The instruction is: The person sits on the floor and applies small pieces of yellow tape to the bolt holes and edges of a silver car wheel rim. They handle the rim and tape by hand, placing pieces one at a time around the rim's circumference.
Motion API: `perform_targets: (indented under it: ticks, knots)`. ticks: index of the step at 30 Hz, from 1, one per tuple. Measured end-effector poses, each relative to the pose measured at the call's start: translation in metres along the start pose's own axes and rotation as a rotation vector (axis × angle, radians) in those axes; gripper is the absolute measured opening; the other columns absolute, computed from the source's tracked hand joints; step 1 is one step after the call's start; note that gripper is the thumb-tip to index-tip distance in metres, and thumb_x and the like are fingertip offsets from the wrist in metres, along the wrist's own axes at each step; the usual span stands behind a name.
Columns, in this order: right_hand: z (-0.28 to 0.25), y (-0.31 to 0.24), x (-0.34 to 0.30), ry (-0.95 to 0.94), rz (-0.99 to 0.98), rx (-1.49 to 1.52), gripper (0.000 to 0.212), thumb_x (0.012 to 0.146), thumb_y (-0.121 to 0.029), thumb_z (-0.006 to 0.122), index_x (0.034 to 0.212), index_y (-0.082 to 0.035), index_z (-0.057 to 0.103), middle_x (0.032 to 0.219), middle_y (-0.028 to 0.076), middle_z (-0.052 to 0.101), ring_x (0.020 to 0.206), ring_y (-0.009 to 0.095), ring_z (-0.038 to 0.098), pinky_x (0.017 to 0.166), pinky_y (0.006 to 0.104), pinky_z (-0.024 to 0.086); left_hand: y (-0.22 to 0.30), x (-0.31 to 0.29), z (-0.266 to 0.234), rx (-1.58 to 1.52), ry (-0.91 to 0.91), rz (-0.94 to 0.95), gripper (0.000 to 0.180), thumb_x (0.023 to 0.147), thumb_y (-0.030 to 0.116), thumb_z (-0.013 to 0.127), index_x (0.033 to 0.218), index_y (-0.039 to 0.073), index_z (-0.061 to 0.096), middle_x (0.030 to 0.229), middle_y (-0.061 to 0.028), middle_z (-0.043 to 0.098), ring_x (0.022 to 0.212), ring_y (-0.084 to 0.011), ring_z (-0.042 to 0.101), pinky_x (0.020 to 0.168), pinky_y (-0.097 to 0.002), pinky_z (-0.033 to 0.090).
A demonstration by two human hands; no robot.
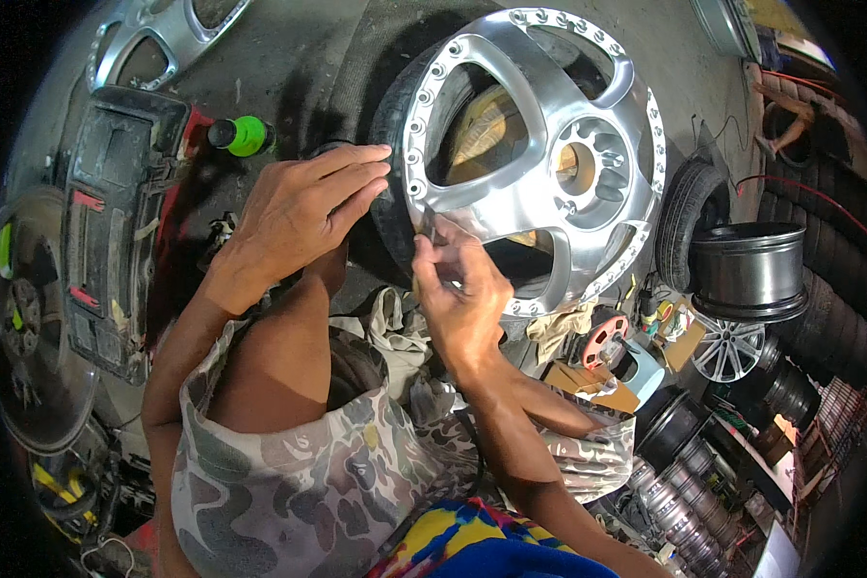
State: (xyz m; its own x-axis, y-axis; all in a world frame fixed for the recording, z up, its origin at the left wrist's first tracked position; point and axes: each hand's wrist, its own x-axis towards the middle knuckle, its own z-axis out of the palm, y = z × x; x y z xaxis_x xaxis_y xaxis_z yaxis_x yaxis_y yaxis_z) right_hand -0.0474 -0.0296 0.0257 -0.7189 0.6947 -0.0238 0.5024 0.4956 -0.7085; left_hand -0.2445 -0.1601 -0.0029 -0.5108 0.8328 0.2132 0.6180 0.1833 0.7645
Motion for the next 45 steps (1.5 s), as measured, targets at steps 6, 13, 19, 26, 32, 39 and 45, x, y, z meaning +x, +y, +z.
perform_targets:
  ticks: [6,13,19,26,32,39,45]
  knots:
    - [0.020,-0.002,0.000,0.007,0.023,0.048,0.033,0.097,-0.005,0.089,0.126,0.002,0.074,0.083,0.009,0.081,0.076,0.013,0.080,0.071,0.0297,0.064,0.000,0.002,0.004,-0.006,0.086,0.049,0.019,0.102,0.017,0.081,0.117,0.005,0.081,0.124,-0.0085,0.082,0.093,-0.0341,0.081,0.075,-0.0408,0.066]
    - [0.025,0.000,-0.001,0.007,0.064,0.082,0.031,0.098,-0.007,0.085,0.126,-0.002,0.074,0.088,0.013,0.081,0.076,0.025,0.079,0.073,0.0381,0.063,0.000,-0.002,0.002,-0.038,-0.008,-0.012,0.019,0.102,0.008,0.079,0.119,0.002,0.081,0.124,-0.0124,0.081,0.107,-0.0337,0.081,0.090,-0.0411,0.066]
    - [0.013,-0.008,-0.004,-0.019,0.047,0.126,0.033,0.099,-0.008,0.086,0.129,-0.004,0.075,0.091,0.011,0.082,0.078,0.024,0.079,0.075,0.0367,0.062,0.009,0.000,-0.003,-0.358,-0.059,-0.149,0.020,0.101,0.015,0.085,0.116,0.003,0.081,0.104,-0.0060,0.080,0.075,-0.0154,0.074,0.066,-0.0309,0.057]
    - [-0.021,-0.024,-0.013,-0.272,0.176,0.392,0.033,0.095,-0.006,0.090,0.126,-0.005,0.078,0.094,0.006,0.083,0.081,0.012,0.076,0.077,0.0315,0.061,0.016,0.003,-0.013,-1.006,-0.496,-0.573,0.011,0.105,0.011,0.081,0.103,0.000,0.081,0.091,-0.0022,0.078,0.076,-0.0064,0.070,0.067,-0.0236,0.053]
    - [-0.058,-0.010,0.003,-0.320,0.076,0.242,0.010,0.102,-0.004,0.084,0.107,0.001,0.077,0.094,0.004,0.076,0.087,0.010,0.071,0.080,0.0290,0.058,0.019,0.009,-0.013,-0.744,-0.318,-0.431,0.015,0.103,0.012,0.082,0.099,-0.002,0.078,0.111,-0.0105,0.082,0.080,-0.0099,0.073,0.071,-0.0283,0.056]
    - [-0.080,0.005,0.025,-0.081,0.328,0.521,0.011,0.115,-0.011,0.069,0.117,-0.002,0.063,0.103,0.003,0.068,0.087,0.012,0.070,0.078,0.0301,0.061,0.040,0.020,0.014,-0.386,-0.486,-0.012,0.017,0.099,0.020,0.081,0.099,0.003,0.078,0.171,-0.0288,0.048,0.088,-0.0433,0.077,0.083,-0.0438,0.061]
    - [-0.087,0.012,0.041,0.081,0.267,0.508,0.013,0.118,-0.014,0.064,0.125,-0.004,0.061,0.104,0.002,0.067,0.083,0.011,0.068,0.071,0.0252,0.052,0.049,0.067,0.054,-0.648,-0.420,0.141,0.023,0.107,0.025,0.074,0.106,0.005,0.083,0.158,-0.0403,0.057,0.078,-0.0354,0.081,0.079,-0.0448,0.062]
